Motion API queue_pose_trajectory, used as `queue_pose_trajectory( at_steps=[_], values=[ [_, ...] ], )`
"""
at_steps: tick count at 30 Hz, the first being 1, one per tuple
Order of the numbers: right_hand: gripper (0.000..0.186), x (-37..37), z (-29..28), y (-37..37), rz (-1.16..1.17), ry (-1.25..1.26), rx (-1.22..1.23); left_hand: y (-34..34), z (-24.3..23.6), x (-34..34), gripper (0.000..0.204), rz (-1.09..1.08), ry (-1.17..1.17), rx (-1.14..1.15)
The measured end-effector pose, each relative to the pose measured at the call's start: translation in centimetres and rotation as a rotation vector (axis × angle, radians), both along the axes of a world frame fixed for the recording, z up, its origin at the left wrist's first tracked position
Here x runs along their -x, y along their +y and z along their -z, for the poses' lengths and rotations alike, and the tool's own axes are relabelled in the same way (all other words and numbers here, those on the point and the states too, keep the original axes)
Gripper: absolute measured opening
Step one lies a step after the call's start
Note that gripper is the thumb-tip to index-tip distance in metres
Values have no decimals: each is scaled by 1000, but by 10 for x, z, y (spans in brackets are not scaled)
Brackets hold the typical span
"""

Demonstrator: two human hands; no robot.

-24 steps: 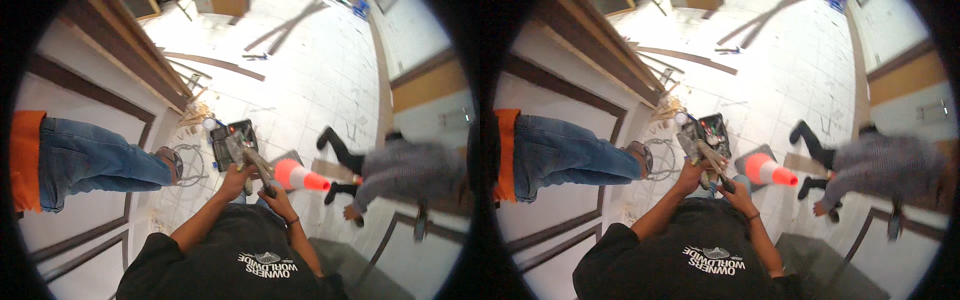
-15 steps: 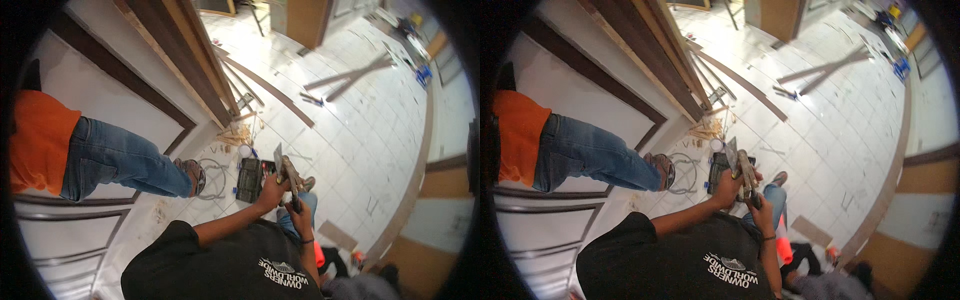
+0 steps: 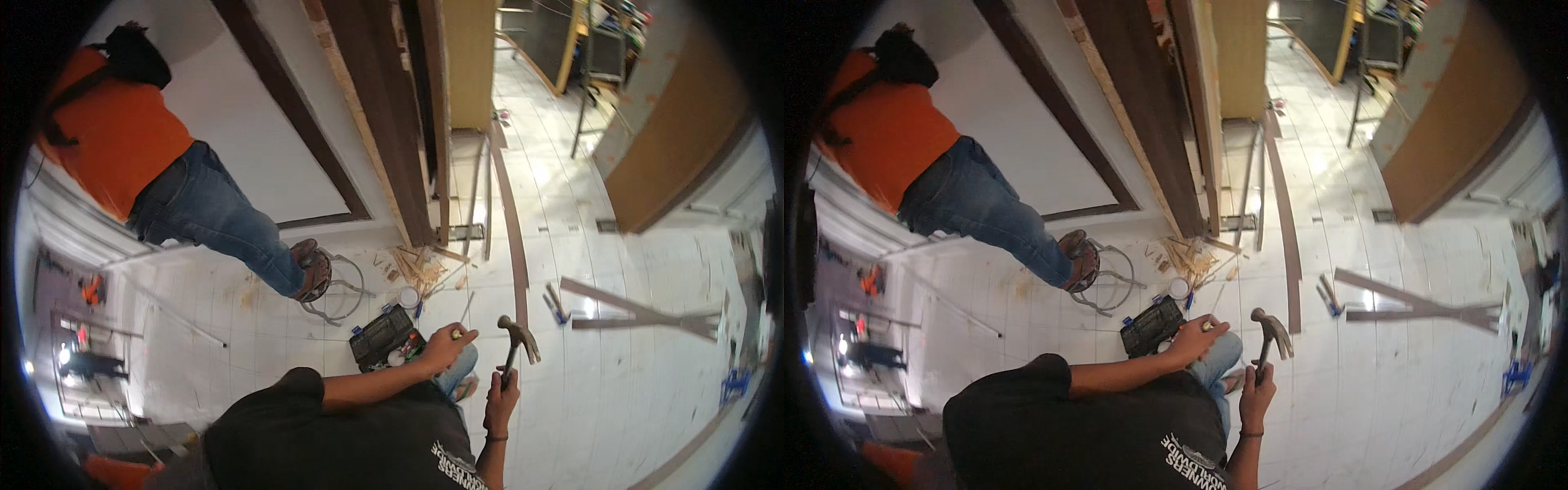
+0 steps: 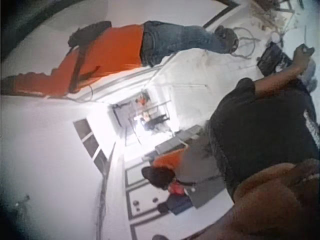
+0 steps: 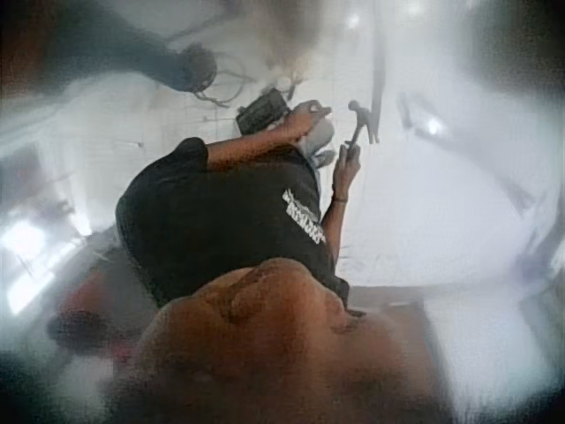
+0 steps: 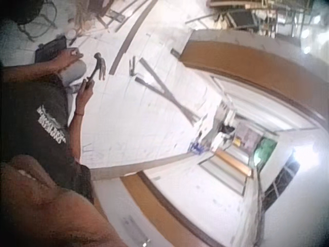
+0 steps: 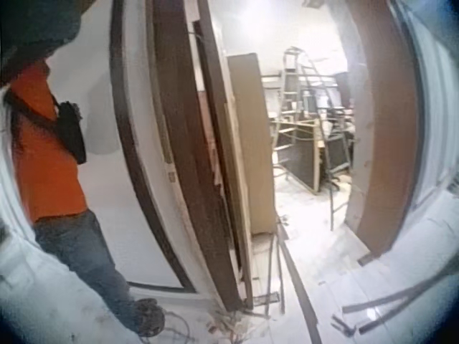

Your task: The person uses a chisel and hammer to remove wood and debris from the edge of a door frame, then uses their hands to pull away loose splinters.

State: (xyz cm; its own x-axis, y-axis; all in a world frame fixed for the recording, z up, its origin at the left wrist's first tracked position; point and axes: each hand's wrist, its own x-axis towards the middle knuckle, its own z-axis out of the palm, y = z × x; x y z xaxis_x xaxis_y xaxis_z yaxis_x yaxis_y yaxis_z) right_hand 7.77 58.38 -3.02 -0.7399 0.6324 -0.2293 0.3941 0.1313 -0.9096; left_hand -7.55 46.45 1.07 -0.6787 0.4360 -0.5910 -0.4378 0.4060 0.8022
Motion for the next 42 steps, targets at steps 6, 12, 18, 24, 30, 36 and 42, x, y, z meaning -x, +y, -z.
queue_pose_trajectory(
  at_steps=[6, 12, 18, 24, 30, 36, 42],
  values=[
    [13, 77, 7, 87, -123, 46, 97, 31, 3, 80, 24, -654, -138, -522],
    [17, 198, 15, 141, -362, 120, 34, 57, -74, 204, 27, -810, -7, -1059],
    [19, 317, 12, 157, -573, 121, 43, 57, -138, 289, 44, -794, 206, -1073],
    [19, 412, -16, 156, -823, 194, 14, 44, -184, 342, 45, -884, 371, -969],
    [15, 485, -34, 161, -1165, 419, -56, 42, -195, 379, 46, -1009, 468, -778],
    [14, 521, -67, 146, -1260, 472, 165, 46, -195, 392, 44, -1062, 478, -738],
    [17, 544, -74, 127, -1383, 723, -18, 48, -206, 394, 39, -1092, 504, -779]
  ],
)
